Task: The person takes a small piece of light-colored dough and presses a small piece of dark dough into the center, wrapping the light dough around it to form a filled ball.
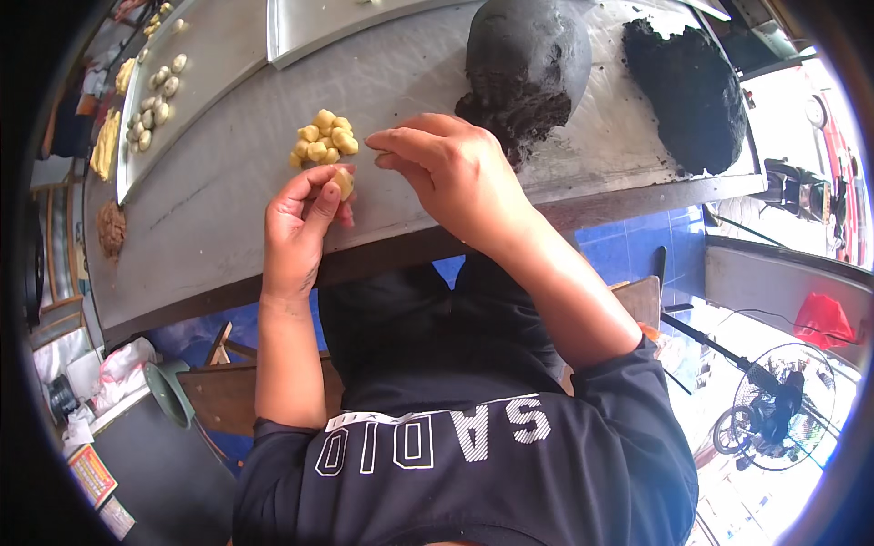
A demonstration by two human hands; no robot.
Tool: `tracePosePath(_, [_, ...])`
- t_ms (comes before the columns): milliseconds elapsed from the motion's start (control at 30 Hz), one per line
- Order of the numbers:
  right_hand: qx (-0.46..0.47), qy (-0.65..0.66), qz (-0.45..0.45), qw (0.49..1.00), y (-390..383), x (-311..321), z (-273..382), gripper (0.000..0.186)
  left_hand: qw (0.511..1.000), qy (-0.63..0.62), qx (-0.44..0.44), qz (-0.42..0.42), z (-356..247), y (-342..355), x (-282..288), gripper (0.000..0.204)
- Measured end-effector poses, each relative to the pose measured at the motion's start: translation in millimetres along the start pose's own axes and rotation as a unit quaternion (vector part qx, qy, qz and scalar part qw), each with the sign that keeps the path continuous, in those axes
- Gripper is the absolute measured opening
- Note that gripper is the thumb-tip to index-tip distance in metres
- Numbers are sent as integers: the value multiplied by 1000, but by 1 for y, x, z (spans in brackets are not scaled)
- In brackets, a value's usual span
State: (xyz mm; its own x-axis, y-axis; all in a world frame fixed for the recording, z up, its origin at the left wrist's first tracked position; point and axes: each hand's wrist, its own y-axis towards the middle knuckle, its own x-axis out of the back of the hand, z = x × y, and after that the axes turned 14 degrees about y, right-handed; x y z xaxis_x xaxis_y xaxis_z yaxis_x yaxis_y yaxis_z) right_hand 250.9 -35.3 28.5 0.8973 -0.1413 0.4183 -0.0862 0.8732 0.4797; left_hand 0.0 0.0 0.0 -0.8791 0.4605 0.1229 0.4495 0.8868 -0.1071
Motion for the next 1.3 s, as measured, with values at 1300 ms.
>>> tracePosePath(1300, [-7,-52,13,999,10,-1,11,23,879,406,-195,-155,-26,-20,3,9])
